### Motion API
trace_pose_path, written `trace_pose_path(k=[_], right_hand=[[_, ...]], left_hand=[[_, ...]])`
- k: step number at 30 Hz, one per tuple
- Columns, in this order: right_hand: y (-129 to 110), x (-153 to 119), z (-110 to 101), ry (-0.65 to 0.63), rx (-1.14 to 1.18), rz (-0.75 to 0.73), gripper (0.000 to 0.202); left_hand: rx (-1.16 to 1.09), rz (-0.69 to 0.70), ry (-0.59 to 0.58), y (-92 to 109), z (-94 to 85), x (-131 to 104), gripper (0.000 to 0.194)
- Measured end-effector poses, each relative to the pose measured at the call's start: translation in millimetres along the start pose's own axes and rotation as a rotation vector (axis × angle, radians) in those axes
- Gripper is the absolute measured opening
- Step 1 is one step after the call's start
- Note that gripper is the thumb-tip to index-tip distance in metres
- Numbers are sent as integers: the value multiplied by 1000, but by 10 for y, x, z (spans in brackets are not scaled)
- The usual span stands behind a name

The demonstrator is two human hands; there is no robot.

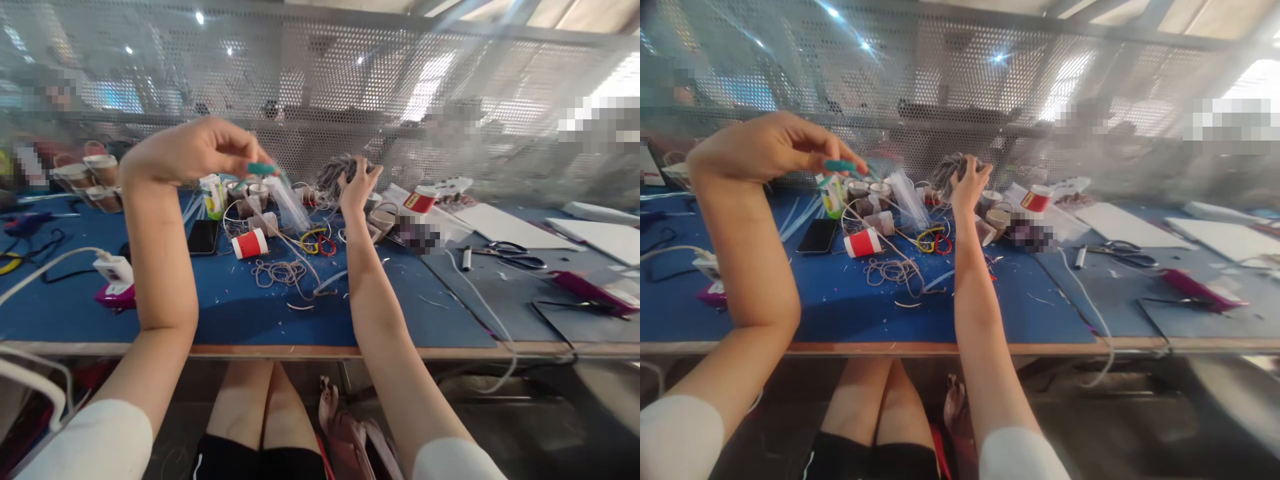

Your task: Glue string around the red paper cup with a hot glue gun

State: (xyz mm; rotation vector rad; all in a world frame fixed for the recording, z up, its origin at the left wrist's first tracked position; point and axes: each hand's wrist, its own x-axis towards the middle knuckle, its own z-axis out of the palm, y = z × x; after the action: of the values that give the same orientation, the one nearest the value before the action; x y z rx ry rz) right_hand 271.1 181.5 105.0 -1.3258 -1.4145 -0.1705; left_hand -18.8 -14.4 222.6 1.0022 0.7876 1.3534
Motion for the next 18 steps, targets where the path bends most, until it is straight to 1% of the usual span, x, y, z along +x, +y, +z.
trace_pose_path(k=[1,2,3,4,6,7,8,9,10,11,12,13,14,15,16,17,18], right_hand=[[-25,4,-31,44,-30,-6,47],[-51,10,-62,61,-44,-31,48],[-80,16,-92,71,-52,-60,49],[-113,22,-119,78,-60,-90,50],[-195,32,-163,77,-82,-139,51],[-242,36,-178,70,-93,-163,51],[-291,39,-186,60,-98,-187,51],[-338,42,-186,47,-96,-213,51],[-381,47,-179,33,-87,-241,51],[-417,53,-164,24,-72,-271,51],[-445,60,-143,20,-55,-299,52],[-467,66,-118,22,-37,-327,52],[-484,70,-91,27,-23,-353,53],[-497,72,-65,34,-14,-376,53],[-511,68,-43,39,-9,-398,53],[-526,60,-26,39,-8,-418,53],[-545,48,-17,35,-12,-435,53]], left_hand=[[233,-144,-57,12,-116,65,49],[441,-227,-115,9,-203,131,48],[630,-263,-169,-7,-261,200,46],[788,-269,-209,-36,-288,272,45],[1014,-143,-181,-133,-268,428,40],[1111,-54,-123,-200,-231,514,35],[1161,59,-88,-277,-187,605,29],[1156,114,-43,-360,-141,699,29],[1135,155,2,-445,-100,794,35],[1081,243,72,-528,-65,886,40],[1084,317,106,-603,-39,970,41],[1171,352,86,-671,-17,1044,36],[1261,376,41,-730,1,1107,29],[1313,419,-5,-783,21,1157,29],[1324,463,-52,-833,46,1197,38],[1278,511,-91,-884,79,1226,49],[1182,547,-122,-937,120,1248,54]])
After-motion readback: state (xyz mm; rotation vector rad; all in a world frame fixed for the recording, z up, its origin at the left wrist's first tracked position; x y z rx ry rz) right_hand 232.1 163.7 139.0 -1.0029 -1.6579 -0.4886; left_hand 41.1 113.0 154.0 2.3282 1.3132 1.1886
